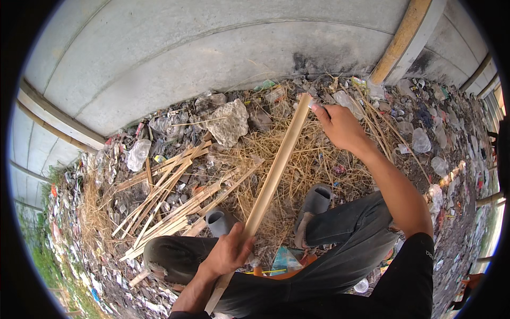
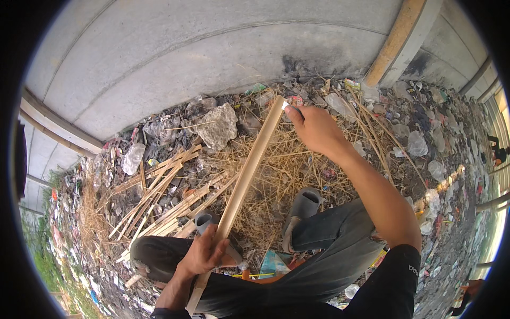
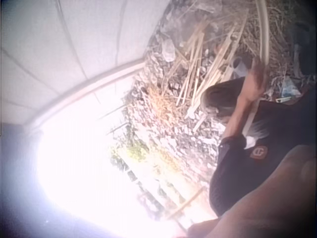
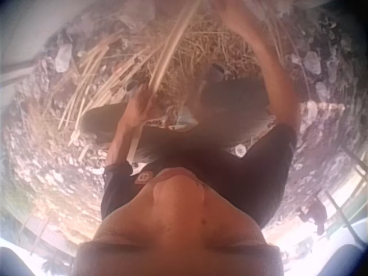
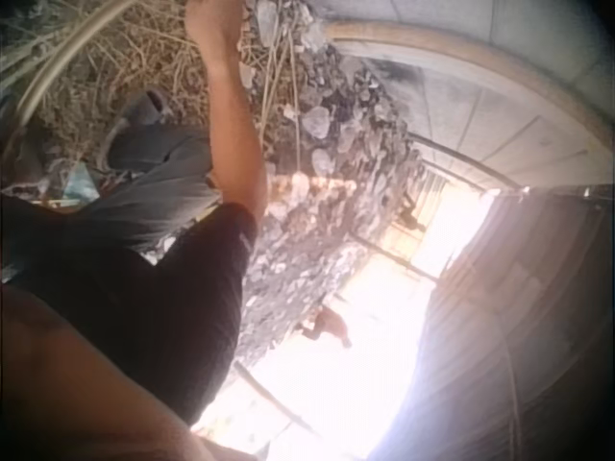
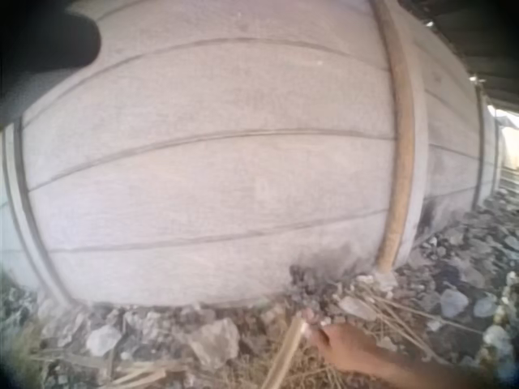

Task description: The person sits on the ground and uses a small knife to shave thin strips from a long bamboo stick. They hold the stick with their left hand and scrape along its length with the knife in their right hand, producing fine shavings that fall onto the debris-covered floor.

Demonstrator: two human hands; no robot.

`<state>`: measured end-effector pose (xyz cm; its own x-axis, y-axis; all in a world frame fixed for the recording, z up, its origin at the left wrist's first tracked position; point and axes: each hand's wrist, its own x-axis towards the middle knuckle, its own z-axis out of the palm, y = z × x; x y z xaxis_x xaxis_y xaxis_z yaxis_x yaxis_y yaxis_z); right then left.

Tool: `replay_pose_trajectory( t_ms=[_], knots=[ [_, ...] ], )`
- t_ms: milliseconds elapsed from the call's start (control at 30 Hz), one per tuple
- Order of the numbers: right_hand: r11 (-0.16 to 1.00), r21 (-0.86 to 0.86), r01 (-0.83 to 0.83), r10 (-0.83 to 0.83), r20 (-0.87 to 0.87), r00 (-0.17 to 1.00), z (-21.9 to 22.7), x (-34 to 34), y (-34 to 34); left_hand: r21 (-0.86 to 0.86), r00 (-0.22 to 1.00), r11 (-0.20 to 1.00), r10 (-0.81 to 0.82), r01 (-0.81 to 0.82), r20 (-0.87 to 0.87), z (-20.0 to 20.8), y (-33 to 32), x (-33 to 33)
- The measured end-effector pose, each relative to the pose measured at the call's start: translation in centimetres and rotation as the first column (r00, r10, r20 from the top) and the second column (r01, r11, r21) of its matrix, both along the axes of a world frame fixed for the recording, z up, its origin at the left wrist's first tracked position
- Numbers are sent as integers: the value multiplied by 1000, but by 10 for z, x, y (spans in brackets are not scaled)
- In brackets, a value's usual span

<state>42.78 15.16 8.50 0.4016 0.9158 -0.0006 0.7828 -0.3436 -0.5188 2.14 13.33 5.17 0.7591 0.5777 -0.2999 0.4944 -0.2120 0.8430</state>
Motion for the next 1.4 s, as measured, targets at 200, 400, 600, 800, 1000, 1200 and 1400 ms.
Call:
replay_pose_trajectory(
  t_ms=[200,400,600,800,1000,1200,1400],
  knots=[
    [994,-97,-52,42,-98,994,-5,-20,3,71,999,997,39,-37,-28,-3,-2,-1],
    [999,-39,-23,19,-86,996,-21,-21,13,56,998,997,57,-56,-26,-5,0,-3],
    [988,142,-63,84,-146,986,-36,-39,-2,57,999,997,53,-53,-7,-1,2,-4],
    [999,-4,35,-36,-123,992,-10,-1,20,30,999,998,47,-47,9,2,-1,-2],
    [985,127,-118,138,-160,977,-24,-48,0,57,998,997,54,-55,21,0,4,-4],
    [978,122,-166,195,-279,940,-24,-61,-5,72,996,995,70,-73,49,0,7,2],
    [988,114,-100,131,-304,944,-21,-65,2,4,994,995,100,-100,51,5,7,-2]
  ],
)
